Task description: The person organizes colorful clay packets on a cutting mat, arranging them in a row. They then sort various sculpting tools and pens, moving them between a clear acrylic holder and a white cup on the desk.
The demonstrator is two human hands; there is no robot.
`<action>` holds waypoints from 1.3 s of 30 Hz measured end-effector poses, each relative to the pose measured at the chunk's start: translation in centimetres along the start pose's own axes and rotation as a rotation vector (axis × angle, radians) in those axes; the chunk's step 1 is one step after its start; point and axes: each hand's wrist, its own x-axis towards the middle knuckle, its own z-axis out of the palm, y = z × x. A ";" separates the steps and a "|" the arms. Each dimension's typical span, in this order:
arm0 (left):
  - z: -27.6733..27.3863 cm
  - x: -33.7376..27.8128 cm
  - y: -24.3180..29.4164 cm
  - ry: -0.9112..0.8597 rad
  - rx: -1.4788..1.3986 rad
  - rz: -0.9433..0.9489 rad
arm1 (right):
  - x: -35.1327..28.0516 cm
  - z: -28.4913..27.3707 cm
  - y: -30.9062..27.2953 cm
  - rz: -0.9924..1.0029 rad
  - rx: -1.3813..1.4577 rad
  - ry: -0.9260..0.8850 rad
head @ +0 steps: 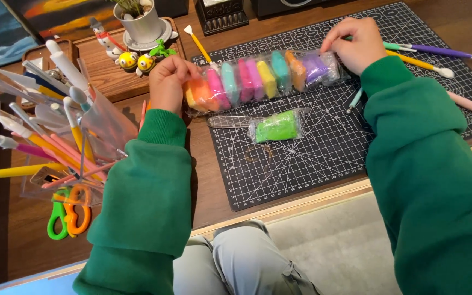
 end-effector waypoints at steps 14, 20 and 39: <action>1.2 -1.8 1.8 -0.077 0.490 0.395 | -1.8 -1.7 -2.4 -0.318 -0.490 -0.007; 0.9 -2.7 5.3 -0.286 1.227 0.658 | -2.8 -2.4 -3.3 -0.390 -0.736 -0.089; 1.0 -2.7 4.7 -0.306 1.511 0.797 | -3.8 -3.1 -1.0 -0.228 -0.805 -0.089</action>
